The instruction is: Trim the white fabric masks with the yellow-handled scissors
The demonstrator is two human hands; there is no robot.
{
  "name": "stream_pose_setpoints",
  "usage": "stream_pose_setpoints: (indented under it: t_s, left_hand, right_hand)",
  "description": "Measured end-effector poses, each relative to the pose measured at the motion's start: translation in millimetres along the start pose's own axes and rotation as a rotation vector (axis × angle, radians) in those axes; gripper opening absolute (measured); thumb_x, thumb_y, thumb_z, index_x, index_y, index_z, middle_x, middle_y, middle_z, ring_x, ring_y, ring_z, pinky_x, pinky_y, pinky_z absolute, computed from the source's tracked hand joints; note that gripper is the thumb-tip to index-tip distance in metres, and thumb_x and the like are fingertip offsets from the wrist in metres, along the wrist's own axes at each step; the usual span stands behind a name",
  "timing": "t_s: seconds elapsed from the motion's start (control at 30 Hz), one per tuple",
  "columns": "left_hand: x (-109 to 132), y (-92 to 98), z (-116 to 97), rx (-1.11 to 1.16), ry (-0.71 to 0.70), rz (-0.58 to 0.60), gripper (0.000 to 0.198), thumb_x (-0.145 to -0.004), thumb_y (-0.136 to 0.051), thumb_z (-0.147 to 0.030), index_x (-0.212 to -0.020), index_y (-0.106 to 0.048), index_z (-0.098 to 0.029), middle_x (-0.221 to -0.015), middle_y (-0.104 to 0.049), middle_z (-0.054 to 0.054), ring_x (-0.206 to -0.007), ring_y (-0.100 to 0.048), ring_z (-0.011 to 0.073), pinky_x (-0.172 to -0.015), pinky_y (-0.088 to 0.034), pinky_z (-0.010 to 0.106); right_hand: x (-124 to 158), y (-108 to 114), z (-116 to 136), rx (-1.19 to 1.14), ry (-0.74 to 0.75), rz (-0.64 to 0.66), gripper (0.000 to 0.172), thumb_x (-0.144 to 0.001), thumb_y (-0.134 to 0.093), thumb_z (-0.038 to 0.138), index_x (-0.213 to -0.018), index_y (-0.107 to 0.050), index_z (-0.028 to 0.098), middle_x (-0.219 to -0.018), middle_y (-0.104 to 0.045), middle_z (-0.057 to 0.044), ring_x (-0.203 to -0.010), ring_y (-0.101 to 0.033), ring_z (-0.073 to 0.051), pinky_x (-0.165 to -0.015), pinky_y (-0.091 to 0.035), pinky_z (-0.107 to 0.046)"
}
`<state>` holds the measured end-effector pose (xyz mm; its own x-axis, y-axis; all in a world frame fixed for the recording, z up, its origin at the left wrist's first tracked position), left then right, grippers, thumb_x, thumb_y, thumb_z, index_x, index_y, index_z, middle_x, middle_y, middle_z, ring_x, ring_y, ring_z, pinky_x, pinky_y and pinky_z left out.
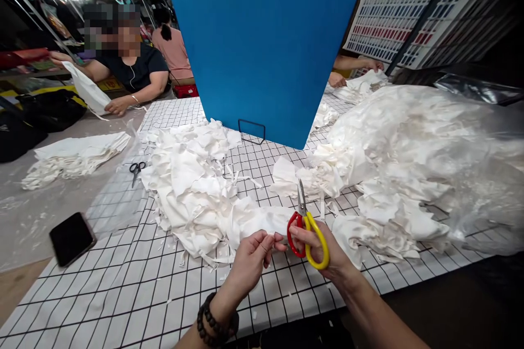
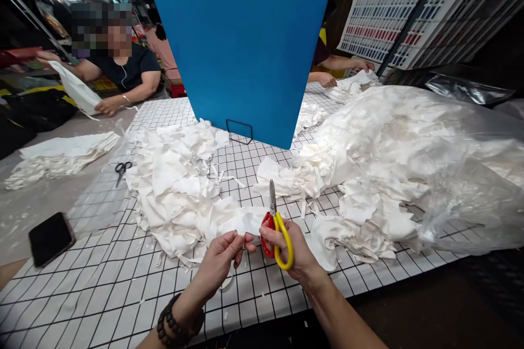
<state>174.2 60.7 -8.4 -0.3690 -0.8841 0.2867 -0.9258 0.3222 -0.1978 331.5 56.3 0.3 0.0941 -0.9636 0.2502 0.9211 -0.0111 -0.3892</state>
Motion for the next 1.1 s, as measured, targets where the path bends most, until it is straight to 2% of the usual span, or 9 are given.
stream_pose_setpoints:
  t_s: [0.2,0.33,0.5,0.57,0.63,0.77,0.9,1.0,1.1]
  left_hand:
    - [0,15.9,3,-0.224,-0.180,-0.160,0.038,-0.090,-0.051,-0.048,-0.083,-0.069,-0.016,-0.084,-0.051,0.003,-0.059,-0.047,0.0107,-0.055,-0.041,0.023]
    - [5,19.2,-5,-0.415,-0.335,-0.275,0.033,-0.092,-0.050,-0.041,-0.083,-0.072,-0.019,-0.101,-0.046,0.007,-0.102,-0.053,0.0211,-0.090,-0.045,0.033]
    - [11,15.5,-18,-0.375,-0.410,-0.256,0.029,-0.092,-0.052,-0.036,-0.081,-0.073,-0.019,-0.134,-0.042,0.011,-0.120,-0.048,0.0268,-0.097,-0.041,0.037]
    - [10,13.4,-19,-0.300,-0.417,-0.215,0.029,-0.092,-0.053,-0.036,-0.080,-0.074,-0.018,-0.129,-0.052,0.013,-0.117,-0.052,0.0283,-0.092,-0.044,0.037]
    - [6,10.9,-14,-0.186,-0.379,-0.142,0.032,-0.092,-0.052,-0.038,-0.080,-0.073,-0.017,-0.105,-0.064,0.014,-0.098,-0.061,0.0258,-0.077,-0.050,0.033]
    - [-2,10.0,-1,-0.039,-0.293,-0.069,0.030,-0.092,-0.051,-0.040,-0.084,-0.067,-0.016,-0.075,-0.061,0.003,-0.053,-0.056,0.0128,-0.058,-0.046,0.028]
    - [-2,14.0,-5,-0.213,-0.380,-0.108,0.028,-0.094,-0.051,-0.035,-0.082,-0.068,-0.017,-0.067,-0.058,0.001,-0.065,-0.060,0.0151,-0.075,-0.045,0.029]
    - [-2,12.6,-7,-0.261,-0.392,-0.078,0.028,-0.094,-0.050,-0.035,-0.080,-0.068,-0.017,-0.073,-0.057,0.001,-0.062,-0.059,0.0137,-0.071,-0.045,0.028]
    - [-2,8.5,-7,-0.221,-0.380,-0.034,0.029,-0.094,-0.050,-0.037,-0.080,-0.067,-0.017,-0.079,-0.054,0.002,-0.061,-0.058,0.0129,-0.065,-0.046,0.027]
  right_hand:
    - [-1,4,-10,0.054,-0.094,-0.100,0.031,-0.071,-0.078,0.041,-0.081,-0.062,0.016,-0.076,-0.071,-0.004,-0.054,-0.062,-0.013,-0.050,-0.049,-0.024]
    - [-7,-2,-13,0.102,0.064,-0.105,0.042,-0.061,-0.086,0.036,-0.084,-0.054,0.020,-0.102,-0.071,-0.006,-0.069,-0.067,-0.016,-0.061,-0.057,-0.030]
    - [-20,-14,-24,0.226,0.144,-0.092,0.040,-0.065,-0.083,0.037,-0.077,-0.049,0.020,-0.084,-0.070,-0.001,-0.049,-0.054,-0.008,-0.043,-0.044,-0.020]
    - [-24,-15,-28,0.233,0.169,-0.079,0.041,-0.065,-0.083,0.038,-0.078,-0.049,0.021,-0.081,-0.068,0.001,-0.046,-0.050,-0.006,-0.043,-0.042,-0.020]
    - [-25,-13,-30,0.255,0.170,-0.072,0.042,-0.065,-0.083,0.041,-0.080,-0.049,0.021,-0.082,-0.067,0.001,-0.046,-0.049,-0.006,-0.044,-0.041,-0.020]
    - [-15,1,-12,0.400,0.151,-0.064,0.039,-0.069,-0.078,0.043,-0.078,-0.048,0.021,-0.077,-0.063,0.001,-0.056,-0.052,-0.011,-0.049,-0.042,-0.023]
    - [8,17,27,0.871,0.186,-0.051,0.031,-0.070,-0.074,0.039,-0.077,-0.048,0.023,-0.064,-0.052,0.005,-0.057,-0.046,-0.012,-0.050,-0.036,-0.024]
    - [21,16,42,1.189,0.196,-0.002,0.030,-0.065,-0.073,0.036,-0.081,-0.050,0.024,-0.065,-0.054,0.005,-0.056,-0.045,-0.014,-0.050,-0.035,-0.025]
    - [24,10,43,1.290,0.204,0.006,0.028,-0.065,-0.071,0.034,-0.082,-0.051,0.024,-0.073,-0.060,0.002,-0.061,-0.050,-0.016,-0.054,-0.038,-0.026]
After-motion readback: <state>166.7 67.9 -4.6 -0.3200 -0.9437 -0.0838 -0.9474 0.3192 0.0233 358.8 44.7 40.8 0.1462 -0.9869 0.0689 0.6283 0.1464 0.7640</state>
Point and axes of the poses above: each hand's wrist, its own x-axis away from the middle knuckle, its own y-axis out of the back of the hand, z = x × y, the point moved 4 cm from there along -x, towards the middle knuckle
